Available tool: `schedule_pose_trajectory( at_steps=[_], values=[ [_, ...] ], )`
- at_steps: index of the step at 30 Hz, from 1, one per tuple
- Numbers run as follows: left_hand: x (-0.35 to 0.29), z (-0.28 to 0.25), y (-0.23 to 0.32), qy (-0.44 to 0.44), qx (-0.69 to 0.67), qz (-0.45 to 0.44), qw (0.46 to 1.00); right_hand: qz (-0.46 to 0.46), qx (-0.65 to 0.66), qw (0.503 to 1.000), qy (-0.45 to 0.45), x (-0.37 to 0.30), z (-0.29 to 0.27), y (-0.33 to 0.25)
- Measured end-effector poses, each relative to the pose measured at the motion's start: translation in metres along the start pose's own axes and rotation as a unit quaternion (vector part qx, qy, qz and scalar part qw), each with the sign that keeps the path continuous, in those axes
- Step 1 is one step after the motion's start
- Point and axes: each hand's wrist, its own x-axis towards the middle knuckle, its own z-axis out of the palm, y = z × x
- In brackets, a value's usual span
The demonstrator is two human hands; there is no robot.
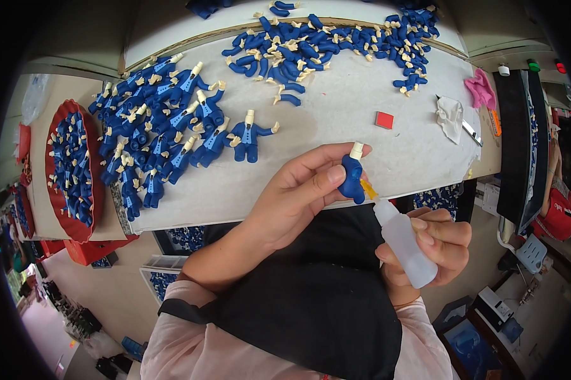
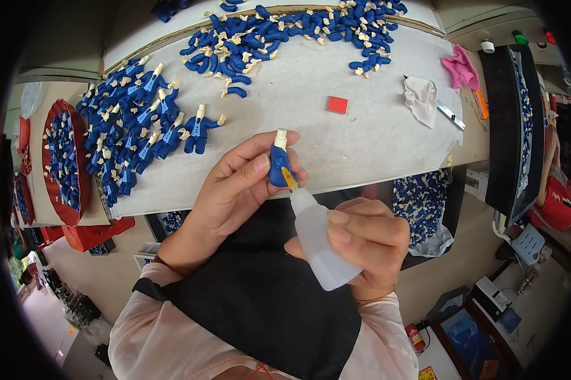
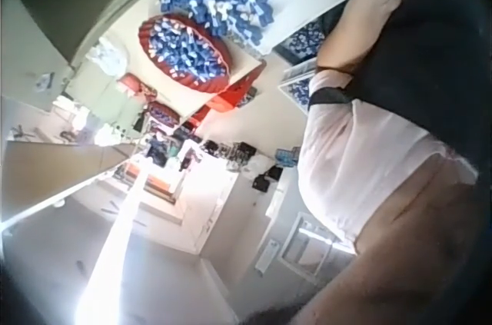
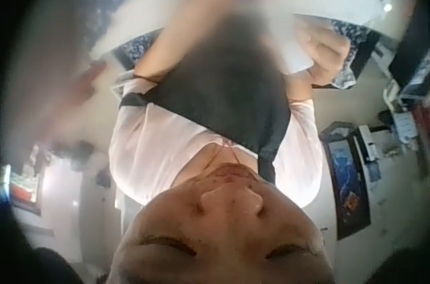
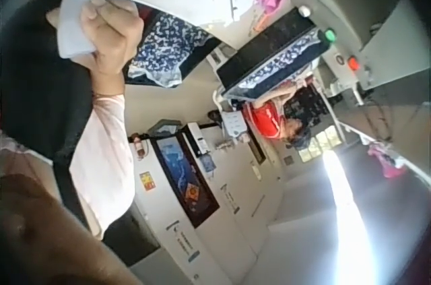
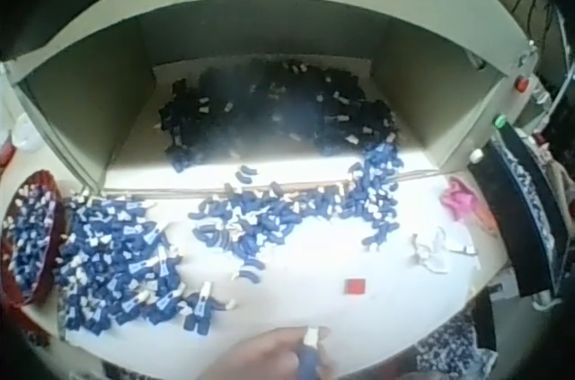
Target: The person applies glue from a bottle to small blue plastic bodies, then attaches white plastic heads to them by hand.
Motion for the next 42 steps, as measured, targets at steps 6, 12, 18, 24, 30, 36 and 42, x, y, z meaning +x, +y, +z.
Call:
schedule_pose_trajectory(
  at_steps=[6,12,18,24,30,36,42],
  values=[
    [0.001,0.001,-0.001,0.000,-0.001,-0.002,1.000,-0.013,-0.007,1.000,-0.013,0.003,0.000,0.004],
    [0.004,-0.001,-0.001,-0.004,-0.016,-0.008,1.000,-0.016,-0.019,0.998,-0.061,0.010,-0.008,0.004],
    [0.004,-0.010,0.002,-0.014,-0.081,-0.014,0.996,0.074,0.062,0.994,0.059,0.025,-0.021,0.029],
    [0.005,-0.014,0.001,-0.033,-0.089,0.002,0.995,0.296,0.079,0.951,-0.044,0.060,-0.024,0.088],
    [0.004,-0.015,0.003,-0.022,-0.075,0.015,0.997,0.045,-0.226,0.947,-0.222,0.083,-0.011,0.110],
    [0.004,-0.014,0.006,-0.017,-0.078,0.007,0.997,0.091,-0.203,0.957,-0.184,0.083,-0.010,0.107],
    [0.005,-0.012,0.006,-0.012,-0.074,-0.003,0.997,0.319,0.210,0.924,-0.022,0.057,-0.005,0.071]
  ],
)
